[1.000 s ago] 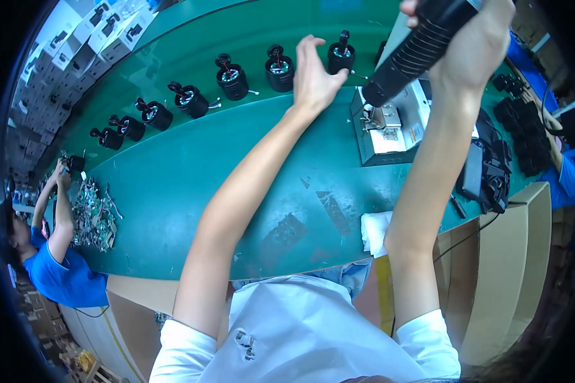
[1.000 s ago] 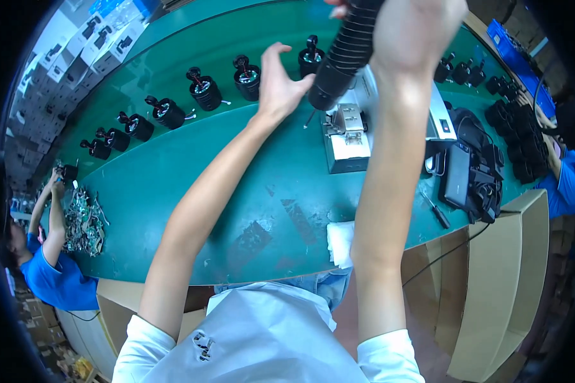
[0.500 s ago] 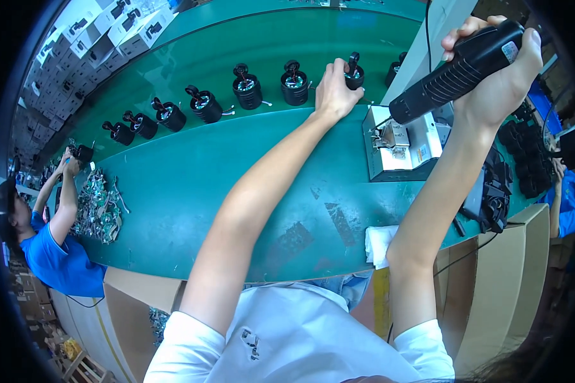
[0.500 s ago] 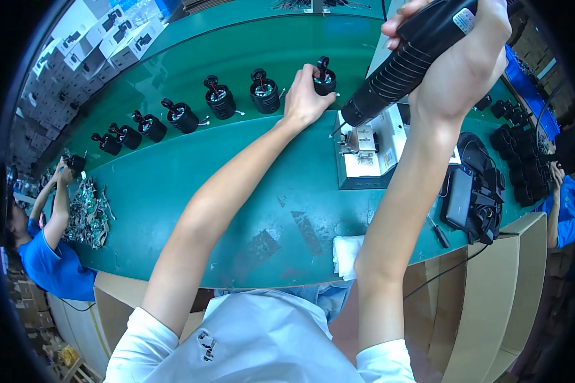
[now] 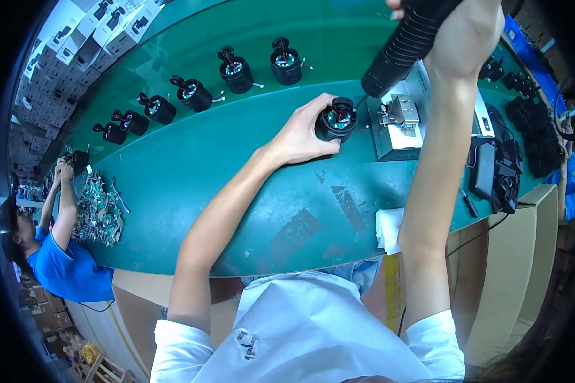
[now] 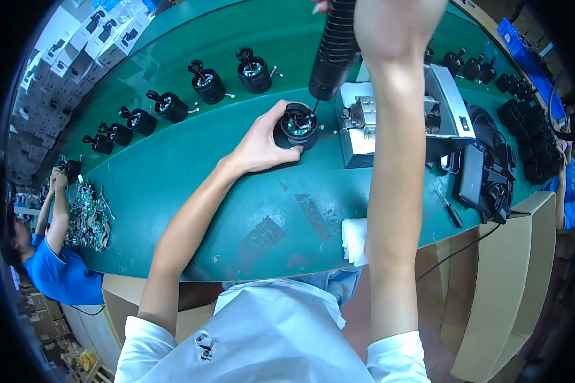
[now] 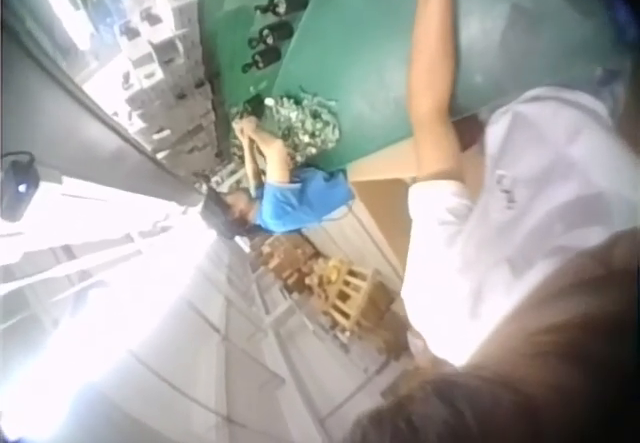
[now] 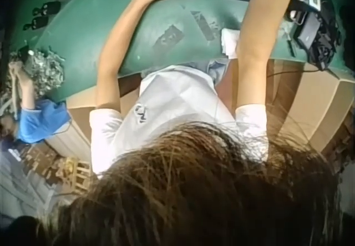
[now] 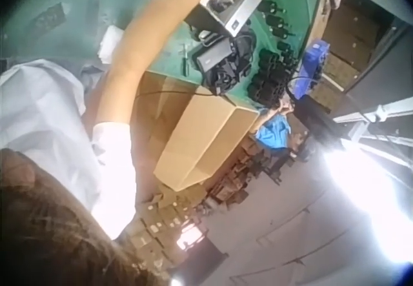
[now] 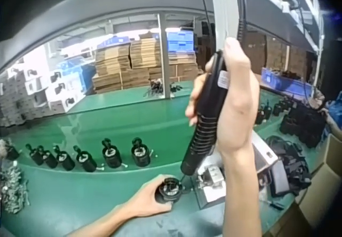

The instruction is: Assembling electronic components on a factory production line using an electric screwdriver.

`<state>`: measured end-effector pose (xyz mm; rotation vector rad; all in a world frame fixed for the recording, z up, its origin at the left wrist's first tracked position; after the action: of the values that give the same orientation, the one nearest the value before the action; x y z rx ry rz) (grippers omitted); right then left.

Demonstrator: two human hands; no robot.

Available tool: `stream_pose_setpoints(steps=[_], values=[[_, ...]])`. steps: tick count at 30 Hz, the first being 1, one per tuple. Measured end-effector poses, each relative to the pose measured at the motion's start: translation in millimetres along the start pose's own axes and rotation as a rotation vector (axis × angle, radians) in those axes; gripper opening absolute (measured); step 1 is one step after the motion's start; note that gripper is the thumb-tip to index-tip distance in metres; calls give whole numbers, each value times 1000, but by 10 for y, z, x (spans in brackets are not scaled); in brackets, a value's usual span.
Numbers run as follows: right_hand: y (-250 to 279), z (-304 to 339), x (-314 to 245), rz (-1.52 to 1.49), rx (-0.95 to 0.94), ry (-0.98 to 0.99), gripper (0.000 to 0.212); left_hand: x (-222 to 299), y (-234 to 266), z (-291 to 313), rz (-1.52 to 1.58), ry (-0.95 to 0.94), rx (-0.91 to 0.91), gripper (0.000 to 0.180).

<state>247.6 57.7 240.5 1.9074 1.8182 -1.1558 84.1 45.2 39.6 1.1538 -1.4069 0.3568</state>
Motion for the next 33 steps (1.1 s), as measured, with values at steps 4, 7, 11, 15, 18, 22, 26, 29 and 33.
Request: stream_pose_setpoints(steps=[4, 7, 11, 15, 18, 22, 26, 29, 33], values=[[-42, 77, 217, 116, 18, 107, 52, -117, 36, 13, 28, 6, -7, 50], [-58, 96, 371, 200, 39, 233, 52, -220, 69, 43, 22, 14, -7, 50], [189, -8, 500, 464, 34, 366, 52, -266, 16, 19, 15, -3, -31, 52], [6, 89, 581, 347, 47, 231, 52, -323, 77, 91, 5, 21, -17, 51], [-117, 183, 581, 253, 70, 104, 53, -330, 98, 103, 7, 20, -14, 51], [-145, 209, 635, 160, 92, -22, 53, -303, 123, 107, 10, 7, 0, 51], [173, 2, 1008, 343, -48, 154, 54, -247, 126, 87, -22, 31, -8, 51], [48, 76, 913, 299, -36, 58, 55, -227, 149, 109, -40, 46, -12, 50], [-241, 257, 622, 221, -6, -129, 56, -210, 158, 139, -58, 55, -16, 50]])
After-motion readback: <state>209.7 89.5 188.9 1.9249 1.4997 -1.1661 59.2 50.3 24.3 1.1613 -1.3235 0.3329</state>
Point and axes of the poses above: each hand's wrist, its own z-axis away from the middle knuckle, its own y-axis out of the back of the hand, x = y × z, the point moved 3 cm from there along -z, towards the middle knuckle, and after that the axes turned 5 degrees about -x, right-handed, at the moved point
